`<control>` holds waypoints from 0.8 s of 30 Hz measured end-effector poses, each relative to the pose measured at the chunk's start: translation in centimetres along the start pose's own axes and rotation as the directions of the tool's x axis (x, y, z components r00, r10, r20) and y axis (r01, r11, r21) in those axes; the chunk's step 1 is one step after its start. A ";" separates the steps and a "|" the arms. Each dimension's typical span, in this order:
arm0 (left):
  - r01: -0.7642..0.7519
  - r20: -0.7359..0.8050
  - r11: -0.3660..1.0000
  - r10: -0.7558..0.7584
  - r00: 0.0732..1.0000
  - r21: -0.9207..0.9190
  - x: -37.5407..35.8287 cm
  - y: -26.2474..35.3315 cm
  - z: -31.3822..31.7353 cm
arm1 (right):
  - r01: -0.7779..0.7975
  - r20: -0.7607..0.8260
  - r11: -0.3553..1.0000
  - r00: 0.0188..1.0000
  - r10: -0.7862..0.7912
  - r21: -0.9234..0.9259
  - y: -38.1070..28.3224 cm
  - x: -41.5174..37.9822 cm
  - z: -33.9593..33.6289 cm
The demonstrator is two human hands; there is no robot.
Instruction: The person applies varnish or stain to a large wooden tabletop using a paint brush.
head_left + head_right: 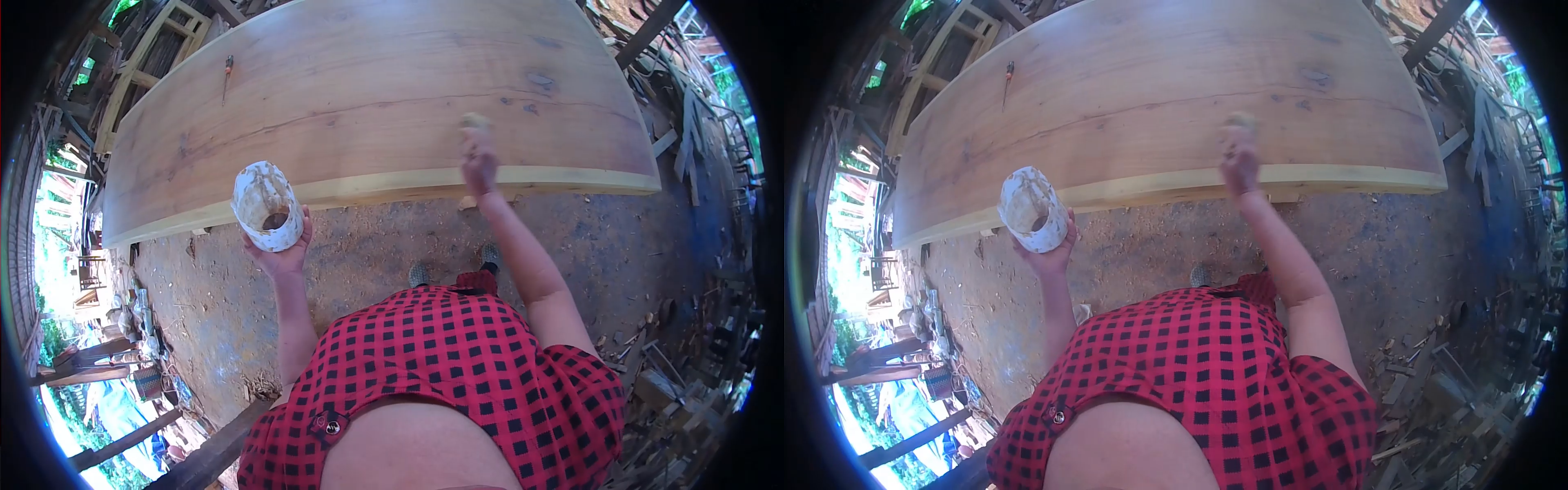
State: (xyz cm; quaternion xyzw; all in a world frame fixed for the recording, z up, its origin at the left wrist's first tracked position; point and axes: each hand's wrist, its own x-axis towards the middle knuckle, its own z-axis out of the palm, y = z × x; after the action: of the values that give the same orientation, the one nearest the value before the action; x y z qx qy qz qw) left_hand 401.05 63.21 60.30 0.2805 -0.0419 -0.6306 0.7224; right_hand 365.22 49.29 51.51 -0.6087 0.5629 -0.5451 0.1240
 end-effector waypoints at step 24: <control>-0.024 0.057 0.999 0.027 0.998 -0.048 0.5 -4.6 0.7 | -0.275 0.553 0.757 0.823 -0.133 0.592 -5.7 -5.5 2.9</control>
State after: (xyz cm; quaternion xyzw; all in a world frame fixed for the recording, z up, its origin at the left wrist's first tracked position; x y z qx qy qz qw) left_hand 396.79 62.25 58.65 0.2445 -0.0511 -0.6300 0.7353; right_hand 371.90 54.36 51.90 -0.6372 0.2999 -0.4951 0.5088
